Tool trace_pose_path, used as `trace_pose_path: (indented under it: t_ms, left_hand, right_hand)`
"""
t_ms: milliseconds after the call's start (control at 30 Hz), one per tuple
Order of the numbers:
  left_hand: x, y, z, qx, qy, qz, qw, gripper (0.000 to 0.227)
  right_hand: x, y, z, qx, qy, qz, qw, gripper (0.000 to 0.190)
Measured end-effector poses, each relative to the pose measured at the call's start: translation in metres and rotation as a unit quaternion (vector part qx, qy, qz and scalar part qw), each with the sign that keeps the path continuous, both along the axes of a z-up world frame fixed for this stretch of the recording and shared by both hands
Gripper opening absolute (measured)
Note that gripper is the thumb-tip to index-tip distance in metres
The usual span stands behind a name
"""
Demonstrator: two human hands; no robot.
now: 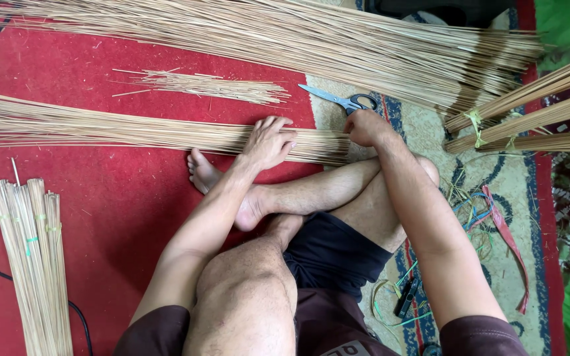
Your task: The person is sitting on the floor, organizing and cutting thin wooden sticks into uniform lengths using scissors.
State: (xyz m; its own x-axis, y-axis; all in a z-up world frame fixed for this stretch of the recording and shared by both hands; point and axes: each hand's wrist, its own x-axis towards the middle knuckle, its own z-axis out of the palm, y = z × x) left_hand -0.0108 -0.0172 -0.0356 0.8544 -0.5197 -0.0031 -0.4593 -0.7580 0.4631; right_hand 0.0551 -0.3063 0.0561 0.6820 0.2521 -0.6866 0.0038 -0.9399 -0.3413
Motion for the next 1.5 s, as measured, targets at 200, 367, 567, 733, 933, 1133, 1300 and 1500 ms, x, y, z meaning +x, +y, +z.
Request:
trace_pose_path:
  t_ms: [200, 367, 567, 733, 933, 1133, 1300, 1500]
  left_hand:
    - [0.001, -0.005, 0.006, 0.008, -0.015, -0.014, 1.0, 0.022]
    - [0.002, -0.007, 0.012, 0.008, -0.013, -0.024, 1.0, 0.023]
    - [0.0, -0.008, 0.008, 0.013, -0.027, -0.024, 0.999, 0.026]
    - [0.002, -0.009, 0.005, 0.009, -0.028, -0.025, 0.999, 0.028]
    - [0.004, -0.009, 0.003, 0.008, -0.038, -0.033, 0.999, 0.029]
    - [0.0, -0.012, -0.002, 0.018, -0.045, -0.031, 0.998, 0.032]
    - [0.003, -0.012, -0.005, 0.011, -0.051, -0.03, 0.998, 0.033]
    - [-0.001, -0.011, 0.003, -0.007, -0.027, -0.022, 0.999, 0.035]
  right_hand:
    - [-0.001, -0.007, -0.026, 0.005, -0.017, 0.013, 1.0, 0.031]
    - [-0.002, -0.005, -0.019, 0.0, -0.018, 0.012, 1.0, 0.031]
    - [-0.004, -0.004, -0.016, -0.012, -0.025, 0.027, 0.999, 0.032]
    - [-0.001, -0.012, -0.033, -0.017, -0.028, 0.02, 0.999, 0.031]
    - [-0.001, -0.009, -0.025, -0.015, -0.015, 0.017, 1.0, 0.029]
    - [-0.002, -0.008, -0.024, -0.001, -0.017, 0.028, 0.999, 0.032]
    - [-0.005, -0.005, -0.017, 0.027, -0.048, 0.021, 0.998, 0.025]
    - [0.003, -0.004, -0.033, -0.019, -0.11, 0.104, 0.988, 0.022]
